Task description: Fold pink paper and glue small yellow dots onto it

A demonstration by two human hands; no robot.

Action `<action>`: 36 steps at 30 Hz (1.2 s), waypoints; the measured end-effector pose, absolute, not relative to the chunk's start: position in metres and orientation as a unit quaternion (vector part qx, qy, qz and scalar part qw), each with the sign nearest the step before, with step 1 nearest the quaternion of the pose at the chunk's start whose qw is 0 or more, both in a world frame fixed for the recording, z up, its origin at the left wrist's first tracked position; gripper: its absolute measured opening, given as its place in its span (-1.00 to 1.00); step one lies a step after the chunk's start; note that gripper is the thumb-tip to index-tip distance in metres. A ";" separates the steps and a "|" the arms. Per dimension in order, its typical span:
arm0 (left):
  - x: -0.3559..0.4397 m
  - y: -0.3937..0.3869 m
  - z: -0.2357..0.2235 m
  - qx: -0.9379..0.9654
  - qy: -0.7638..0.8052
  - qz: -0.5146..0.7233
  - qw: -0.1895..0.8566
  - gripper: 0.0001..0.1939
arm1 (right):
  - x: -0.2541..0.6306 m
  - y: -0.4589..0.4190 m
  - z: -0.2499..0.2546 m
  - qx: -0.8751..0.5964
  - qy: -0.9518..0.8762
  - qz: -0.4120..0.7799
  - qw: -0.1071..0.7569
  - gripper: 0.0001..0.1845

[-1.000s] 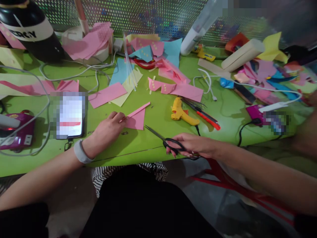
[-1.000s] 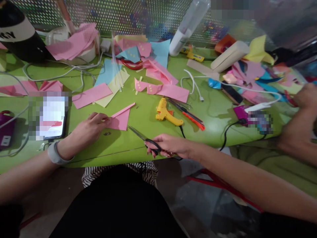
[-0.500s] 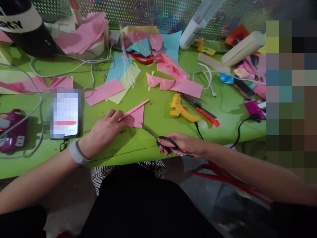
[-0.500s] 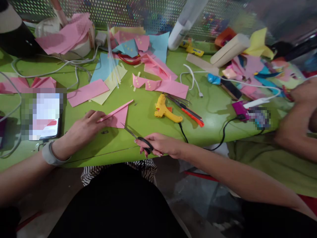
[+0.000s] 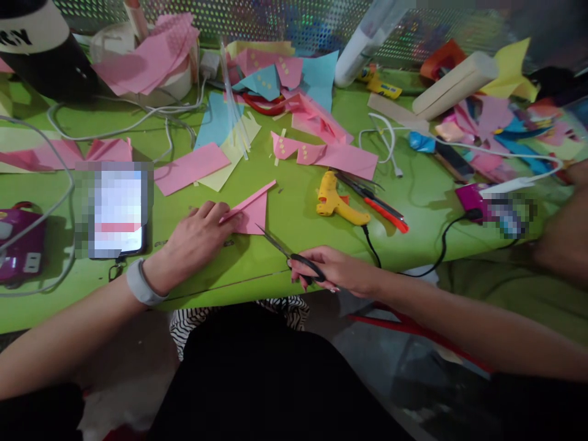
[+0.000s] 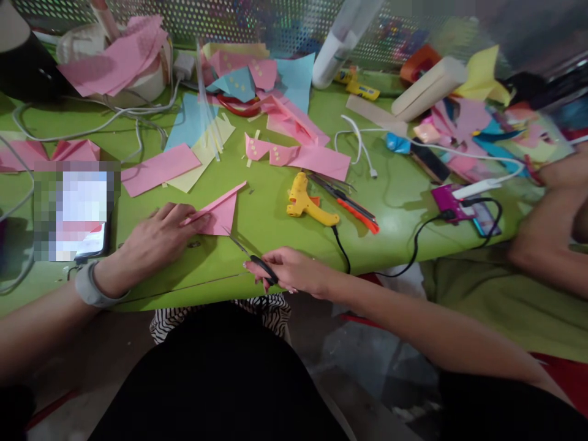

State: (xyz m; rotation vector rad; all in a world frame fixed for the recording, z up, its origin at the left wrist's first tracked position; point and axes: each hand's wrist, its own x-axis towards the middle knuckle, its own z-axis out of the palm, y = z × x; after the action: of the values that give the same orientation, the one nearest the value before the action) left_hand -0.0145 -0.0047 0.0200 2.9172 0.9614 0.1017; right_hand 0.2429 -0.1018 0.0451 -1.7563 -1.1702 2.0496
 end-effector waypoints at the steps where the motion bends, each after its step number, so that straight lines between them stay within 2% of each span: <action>1: -0.014 -0.006 0.020 0.948 0.313 0.043 0.033 -0.62 | 0.244 -0.102 0.045 -0.593 -0.395 0.694 0.105 -0.47; 7: -0.012 -0.007 0.017 0.960 0.258 0.098 0.041 -0.65 | 0.245 -0.099 0.046 -0.589 -0.393 0.698 0.106 -0.46; 14: -0.017 -0.011 0.011 0.972 0.197 0.125 -0.034 -0.65 | 0.245 -0.100 0.044 -0.595 -0.387 0.696 0.109 -0.45; 36: -0.016 -0.011 0.014 0.970 0.208 0.118 -0.031 -0.70 | 0.240 -0.103 0.043 -0.630 -0.402 0.659 0.090 -0.48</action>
State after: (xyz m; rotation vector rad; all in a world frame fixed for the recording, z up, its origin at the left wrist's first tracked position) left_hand -0.0160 -0.0108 0.0137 3.1105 0.6679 0.3783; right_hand 0.2405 -0.1034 0.0432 -1.8731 -1.1947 1.9594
